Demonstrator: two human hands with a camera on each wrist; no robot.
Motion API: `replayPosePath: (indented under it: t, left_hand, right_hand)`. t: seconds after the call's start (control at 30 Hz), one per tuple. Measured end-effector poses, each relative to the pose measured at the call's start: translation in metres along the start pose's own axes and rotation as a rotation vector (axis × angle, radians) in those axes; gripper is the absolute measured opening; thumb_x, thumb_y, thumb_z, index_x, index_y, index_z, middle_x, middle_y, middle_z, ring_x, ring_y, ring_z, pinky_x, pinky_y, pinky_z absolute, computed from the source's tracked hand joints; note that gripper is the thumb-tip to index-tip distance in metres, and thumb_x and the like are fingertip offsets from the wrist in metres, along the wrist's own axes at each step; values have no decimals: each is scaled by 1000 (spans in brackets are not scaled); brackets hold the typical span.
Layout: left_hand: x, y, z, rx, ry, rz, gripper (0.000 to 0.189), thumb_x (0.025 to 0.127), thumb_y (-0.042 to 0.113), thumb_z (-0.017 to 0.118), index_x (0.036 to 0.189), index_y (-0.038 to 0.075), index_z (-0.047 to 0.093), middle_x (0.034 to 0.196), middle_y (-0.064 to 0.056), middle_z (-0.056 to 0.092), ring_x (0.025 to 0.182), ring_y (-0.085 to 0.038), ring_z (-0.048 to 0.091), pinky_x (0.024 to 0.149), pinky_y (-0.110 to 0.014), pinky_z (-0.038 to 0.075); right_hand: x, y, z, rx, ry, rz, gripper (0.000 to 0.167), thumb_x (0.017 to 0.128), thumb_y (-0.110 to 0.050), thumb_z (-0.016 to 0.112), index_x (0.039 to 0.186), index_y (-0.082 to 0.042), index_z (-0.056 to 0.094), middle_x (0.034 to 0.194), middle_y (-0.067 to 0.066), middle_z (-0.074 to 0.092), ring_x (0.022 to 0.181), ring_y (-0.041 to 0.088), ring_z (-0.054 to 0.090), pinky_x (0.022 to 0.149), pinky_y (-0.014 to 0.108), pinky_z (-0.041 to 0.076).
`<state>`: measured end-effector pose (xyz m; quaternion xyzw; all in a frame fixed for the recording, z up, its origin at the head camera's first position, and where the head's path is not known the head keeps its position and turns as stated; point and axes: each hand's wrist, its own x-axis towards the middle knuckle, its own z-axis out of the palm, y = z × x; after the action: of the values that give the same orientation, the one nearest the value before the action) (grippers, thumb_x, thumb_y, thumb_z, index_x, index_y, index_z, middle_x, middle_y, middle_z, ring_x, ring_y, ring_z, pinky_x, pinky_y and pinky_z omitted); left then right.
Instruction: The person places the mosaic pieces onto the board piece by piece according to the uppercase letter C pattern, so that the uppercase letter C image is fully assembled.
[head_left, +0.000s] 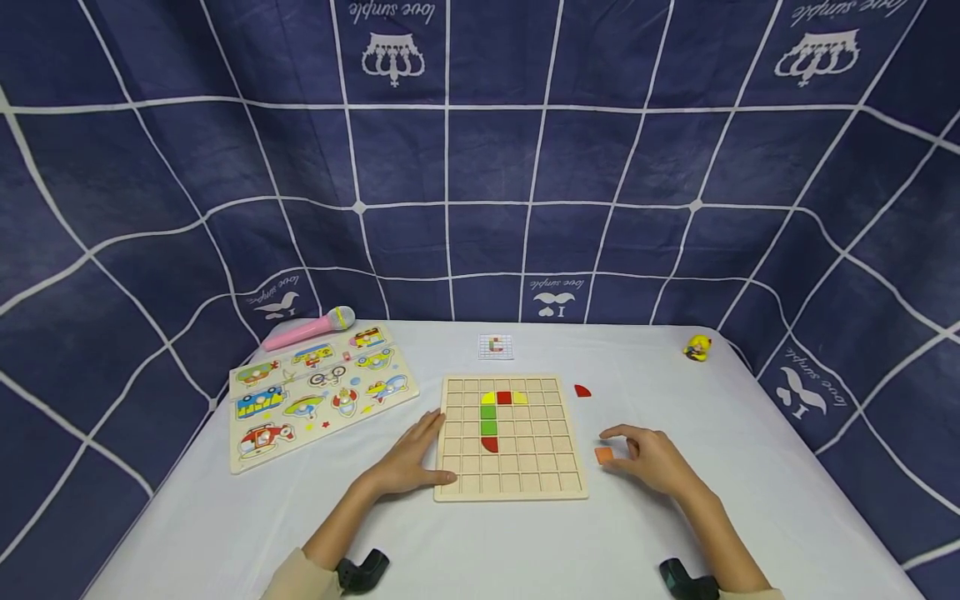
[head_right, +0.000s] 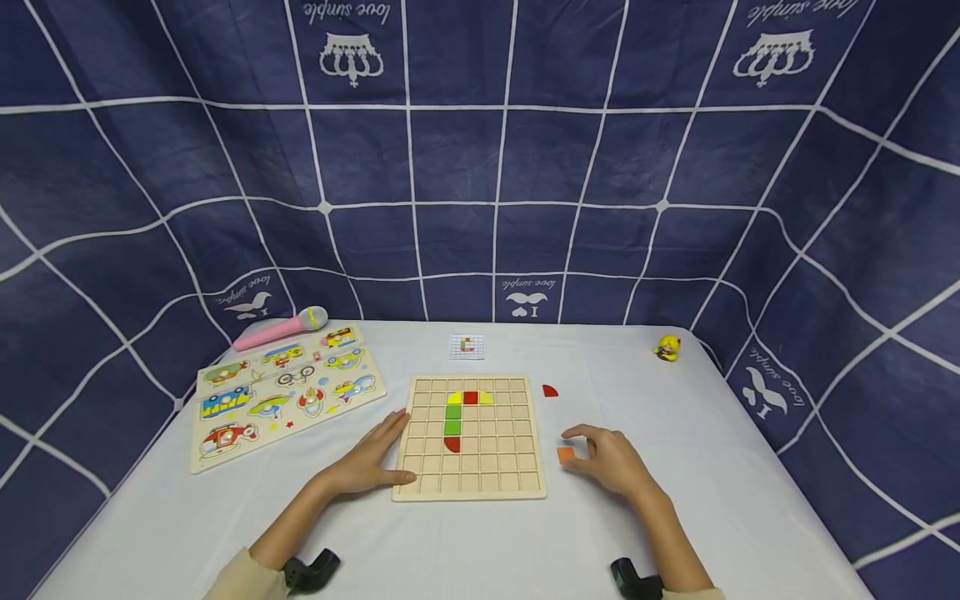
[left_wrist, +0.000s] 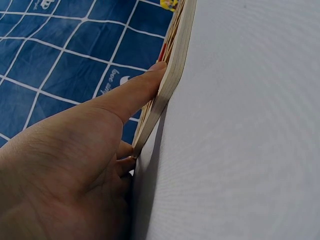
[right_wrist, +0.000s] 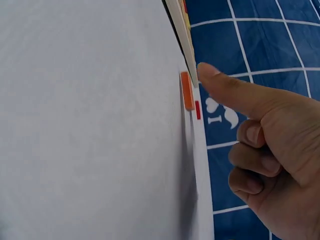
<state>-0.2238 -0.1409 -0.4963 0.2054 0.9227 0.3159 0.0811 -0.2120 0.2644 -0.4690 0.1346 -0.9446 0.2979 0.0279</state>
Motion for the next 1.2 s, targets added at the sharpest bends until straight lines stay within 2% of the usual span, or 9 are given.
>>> replayPosePath:
  t: [0.17, 0.47, 0.67, 0.77, 0.93, 1.2]
  left_hand:
    - [0, 0, 0, -2, 3, -3, 105, 71, 56, 70, 148, 7, 17, 153, -10, 12, 139, -30, 7, 108, -52, 15]
    - [1, -1, 0, -3, 3, 3, 106, 71, 56, 70, 148, 6, 17, 153, -11, 12, 139, -31, 7, 108, -52, 15]
    - [1, 0, 0, -48, 7, -16, 107, 69, 54, 73, 147, 5, 18, 153, -13, 12, 139, -33, 6, 108, -54, 13]
    - [1, 1, 1, -47, 6, -20, 107, 70, 54, 72, 147, 5, 18, 153, -13, 12, 139, -33, 6, 108, -54, 13]
    - [0, 1, 1, -39, 5, -15, 106, 70, 54, 72, 148, 5, 17, 153, -13, 12, 139, -33, 6, 108, -54, 13]
    - [0, 2, 0, -37, 4, -17, 107, 70, 54, 72, 147, 5, 17, 153, -14, 12, 139, -34, 6, 108, -54, 13]
  right_hand:
    - [-2, 10, -2, -14, -16, 16, 35, 67, -23, 82, 99, -19, 70, 52, -8, 34, 47, 5, 27, 44, 21, 26]
    - [-1, 16, 3, 5, -21, 41, 23, 71, -19, 79, 93, -19, 71, 51, -7, 34, 46, 6, 28, 43, 20, 25]
    - [4, 12, 5, 16, 43, -13, 21, 73, -22, 78, 92, -19, 69, 52, -8, 34, 47, 5, 28, 43, 21, 25]
    - [9, 6, 8, 29, 82, -50, 22, 74, -23, 78, 93, -19, 69, 51, -9, 34, 46, 4, 28, 42, 20, 24]
    - [23, -14, 17, 57, 103, -78, 26, 73, -27, 78, 96, -20, 69, 51, -9, 33, 46, 4, 27, 42, 20, 24]
    - [41, -53, 44, 135, 37, -185, 25, 76, -31, 76, 97, -20, 68, 51, -10, 35, 45, 1, 28, 41, 19, 25]
